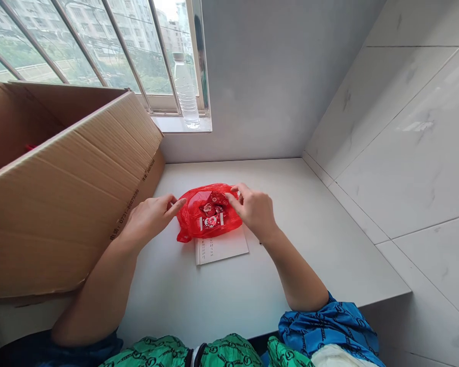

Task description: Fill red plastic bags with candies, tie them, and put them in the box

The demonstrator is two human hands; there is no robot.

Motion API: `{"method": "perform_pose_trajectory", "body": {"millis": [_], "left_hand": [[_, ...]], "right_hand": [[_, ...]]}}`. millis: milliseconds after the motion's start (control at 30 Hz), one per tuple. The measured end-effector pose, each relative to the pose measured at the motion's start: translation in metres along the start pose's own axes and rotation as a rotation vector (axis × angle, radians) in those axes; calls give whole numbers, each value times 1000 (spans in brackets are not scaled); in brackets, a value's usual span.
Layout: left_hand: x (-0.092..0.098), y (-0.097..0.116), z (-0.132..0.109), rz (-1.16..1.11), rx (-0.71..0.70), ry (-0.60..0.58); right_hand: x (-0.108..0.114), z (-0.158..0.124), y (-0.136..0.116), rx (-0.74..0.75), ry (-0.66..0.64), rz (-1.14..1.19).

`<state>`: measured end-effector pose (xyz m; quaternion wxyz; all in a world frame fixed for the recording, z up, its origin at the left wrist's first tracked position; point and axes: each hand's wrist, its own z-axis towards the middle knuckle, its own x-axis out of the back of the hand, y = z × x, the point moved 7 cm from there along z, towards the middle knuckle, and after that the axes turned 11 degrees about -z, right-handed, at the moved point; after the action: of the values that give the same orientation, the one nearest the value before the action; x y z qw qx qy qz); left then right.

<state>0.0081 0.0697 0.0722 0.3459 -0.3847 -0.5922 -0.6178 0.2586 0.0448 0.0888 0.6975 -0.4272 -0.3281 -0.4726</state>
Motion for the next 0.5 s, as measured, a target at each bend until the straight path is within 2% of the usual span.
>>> {"method": "perform_pose_trajectory", "body": {"millis": [67, 133, 233, 300, 367, 433, 500], "left_hand": [[-13, -8, -4, 123, 48, -125], [-33, -9, -7, 164, 35, -222], [-54, -6, -8, 167, -12, -232], [-54, -4, -9, 178, -33, -206], [-35, -2, -13, 169, -41, -117], [0, 2, -21, 80, -44, 94], [38, 8, -31, -135, -86, 339]], "right_hand": [[16, 1, 12, -68, 81, -81], [20, 2, 23, -119, 61, -166], [10, 2, 30, -107, -98, -241], [9, 2, 31, -85, -146, -194], [17, 4, 32, -71, -101, -21], [32, 6, 32, -48, 0, 245], [46, 9, 31, -20, 113, 523]]}}
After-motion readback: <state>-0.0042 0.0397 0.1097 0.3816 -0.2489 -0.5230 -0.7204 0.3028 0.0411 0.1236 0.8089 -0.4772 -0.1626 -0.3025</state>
